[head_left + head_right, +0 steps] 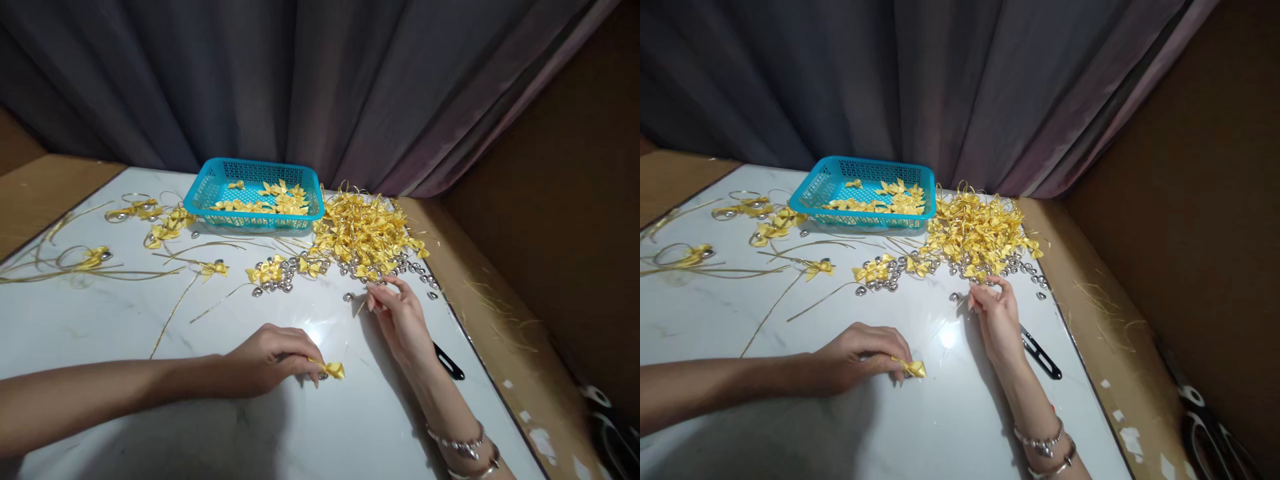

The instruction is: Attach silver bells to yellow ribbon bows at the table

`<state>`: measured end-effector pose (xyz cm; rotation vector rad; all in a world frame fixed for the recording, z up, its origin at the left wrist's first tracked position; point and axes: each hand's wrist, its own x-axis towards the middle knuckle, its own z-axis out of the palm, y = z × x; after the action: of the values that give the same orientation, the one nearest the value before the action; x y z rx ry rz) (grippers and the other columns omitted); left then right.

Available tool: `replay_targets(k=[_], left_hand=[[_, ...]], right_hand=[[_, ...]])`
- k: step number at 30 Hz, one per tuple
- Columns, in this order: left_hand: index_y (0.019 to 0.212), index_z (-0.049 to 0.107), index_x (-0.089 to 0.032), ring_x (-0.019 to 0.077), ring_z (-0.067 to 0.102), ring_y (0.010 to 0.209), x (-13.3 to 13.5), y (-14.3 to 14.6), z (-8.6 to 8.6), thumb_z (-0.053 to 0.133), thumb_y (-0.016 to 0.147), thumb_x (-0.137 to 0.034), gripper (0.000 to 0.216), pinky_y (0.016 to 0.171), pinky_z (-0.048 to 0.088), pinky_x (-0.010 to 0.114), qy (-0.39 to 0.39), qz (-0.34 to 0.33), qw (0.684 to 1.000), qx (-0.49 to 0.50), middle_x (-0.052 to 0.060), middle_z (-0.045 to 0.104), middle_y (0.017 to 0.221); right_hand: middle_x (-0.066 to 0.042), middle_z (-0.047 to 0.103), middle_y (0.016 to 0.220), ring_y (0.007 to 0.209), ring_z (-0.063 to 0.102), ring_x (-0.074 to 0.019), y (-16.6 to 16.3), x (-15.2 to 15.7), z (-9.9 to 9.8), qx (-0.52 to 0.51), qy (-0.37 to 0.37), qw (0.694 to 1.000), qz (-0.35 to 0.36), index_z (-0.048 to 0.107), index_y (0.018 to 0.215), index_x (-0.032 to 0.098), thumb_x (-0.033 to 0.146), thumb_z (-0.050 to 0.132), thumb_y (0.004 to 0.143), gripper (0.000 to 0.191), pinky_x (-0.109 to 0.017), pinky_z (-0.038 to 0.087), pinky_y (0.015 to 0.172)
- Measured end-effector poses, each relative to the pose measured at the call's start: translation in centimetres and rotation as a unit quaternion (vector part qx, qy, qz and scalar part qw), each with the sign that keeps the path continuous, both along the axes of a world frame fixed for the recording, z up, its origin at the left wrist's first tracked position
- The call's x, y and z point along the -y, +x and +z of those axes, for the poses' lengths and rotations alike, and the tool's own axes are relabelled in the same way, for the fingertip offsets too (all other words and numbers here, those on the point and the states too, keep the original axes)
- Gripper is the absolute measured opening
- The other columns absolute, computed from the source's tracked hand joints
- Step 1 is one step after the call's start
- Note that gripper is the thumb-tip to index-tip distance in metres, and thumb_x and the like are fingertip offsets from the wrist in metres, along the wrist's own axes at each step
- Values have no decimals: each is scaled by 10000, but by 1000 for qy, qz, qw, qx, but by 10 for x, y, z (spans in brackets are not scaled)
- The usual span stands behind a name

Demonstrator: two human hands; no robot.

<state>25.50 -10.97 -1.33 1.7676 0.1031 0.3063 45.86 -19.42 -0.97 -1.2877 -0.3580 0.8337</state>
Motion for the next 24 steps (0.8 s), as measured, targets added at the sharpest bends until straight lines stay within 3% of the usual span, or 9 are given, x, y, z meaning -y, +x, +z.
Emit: replay_targets(k=[7, 11, 15, 19, 24], left_hand=[[755, 686, -136, 100, 567, 622, 1, -1, -2, 542, 853, -255, 211, 583, 449, 199, -82, 29, 992, -93, 36, 663, 706], [752, 662, -139, 86, 516, 570, 0, 0, -3, 557, 831, -287, 198, 521, 391, 181, -117, 59, 982, -140, 11, 651, 646], [746, 635, -135, 84, 507, 557, -1, 0, -2, 541, 838, -298, 210, 524, 381, 186, -125, 72, 980, -139, 5, 634, 629], [764, 622, -132, 97, 532, 580, -2, 1, -4, 533, 840, -315, 217, 528, 387, 196, -126, 128, 976, -120, 13, 627, 650], [754, 628, -133, 111, 549, 608, -4, 4, -5, 539, 830, -321, 222, 580, 416, 214, -121, 172, 972, -104, 15, 625, 642]], right_hand=[[93, 570, 473, 470, 461, -81, 25, 3, 2, 88, 17, 989, -117, 403, 882, 218, 167, 726, 598, 434, -172, 323, 489], [95, 563, 471, 467, 473, -91, 31, 6, 1, 116, 22, 986, -122, 408, 877, 234, 180, 722, 612, 415, -177, 316, 474], [65, 584, 542, 511, 496, -108, 25, 7, 2, 160, 10, 985, -63, 479, 897, 238, 232, 685, 703, 283, -204, 363, 493], [-24, 638, 732, 670, 563, -142, 7, 10, 10, 231, -21, 973, 7, 595, 808, 199, 274, 582, 794, 78, -242, 418, 552], [5, 542, 606, 496, 472, -101, -25, 20, 22, 218, -95, 938, 251, 641, 804, 164, 293, 545, 828, 163, -234, 382, 478]])
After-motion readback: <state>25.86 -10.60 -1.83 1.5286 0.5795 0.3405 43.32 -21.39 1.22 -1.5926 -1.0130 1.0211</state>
